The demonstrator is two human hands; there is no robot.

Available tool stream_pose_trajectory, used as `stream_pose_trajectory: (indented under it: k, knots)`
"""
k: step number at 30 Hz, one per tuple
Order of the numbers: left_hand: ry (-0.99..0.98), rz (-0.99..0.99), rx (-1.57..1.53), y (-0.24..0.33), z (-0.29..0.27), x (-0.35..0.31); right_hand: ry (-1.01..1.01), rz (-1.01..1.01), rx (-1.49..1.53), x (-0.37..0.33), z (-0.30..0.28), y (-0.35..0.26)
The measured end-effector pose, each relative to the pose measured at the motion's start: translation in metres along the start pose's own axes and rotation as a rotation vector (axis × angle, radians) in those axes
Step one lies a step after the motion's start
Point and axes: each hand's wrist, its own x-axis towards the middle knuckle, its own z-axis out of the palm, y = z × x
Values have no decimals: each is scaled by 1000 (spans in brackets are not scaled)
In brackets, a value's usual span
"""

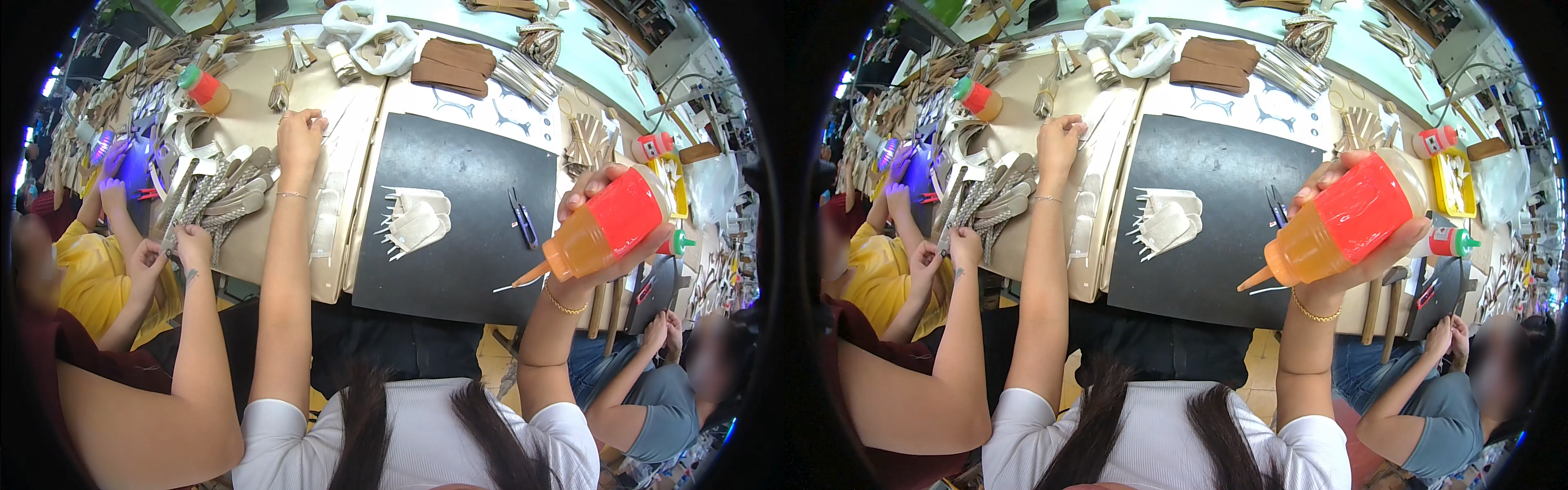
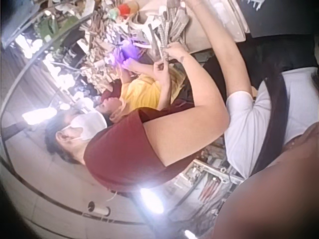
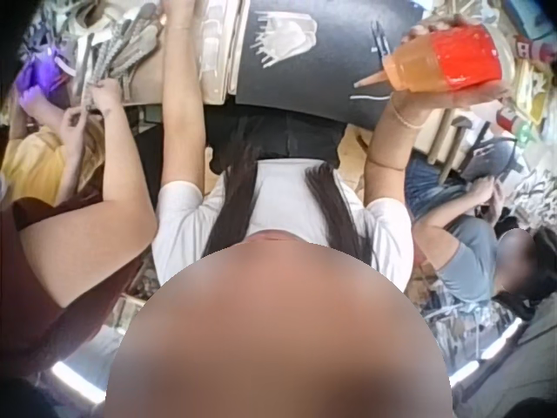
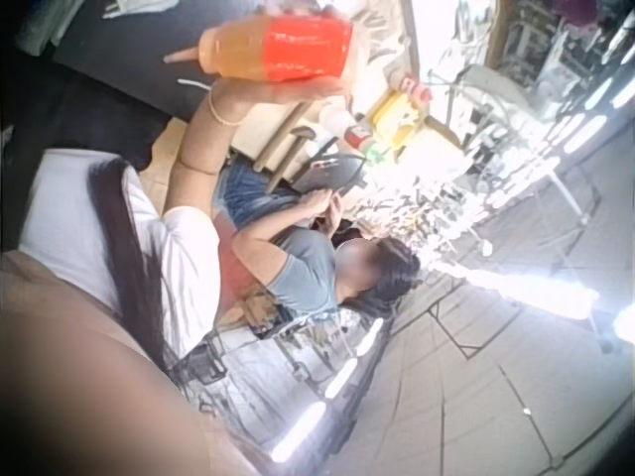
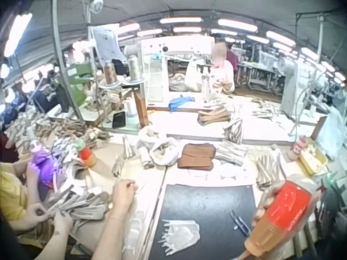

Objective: The person applies glue from a red-capped bottle to the edges of small white fabric pieces on a black mat. They handle the pieces one at a time, apply glue, and place them back on the mat. Other workers are visible in the background.

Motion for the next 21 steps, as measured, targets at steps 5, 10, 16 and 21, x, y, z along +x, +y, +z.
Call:
stream_pose_trajectory:
  k: [5,10,16,21]
  knots:
    - [62,127,-4,33,-16,-38,33,13,-3,-2,-3,-3]
    - [-398,307,-274,88,-38,-132,25,33,-9,-1,-5,3]
    - [-470,259,-200,105,-40,-159,45,7,-119,-3,1,8]
    - [-737,-71,-510,108,-46,-152,223,-59,-178,-5,5,15]
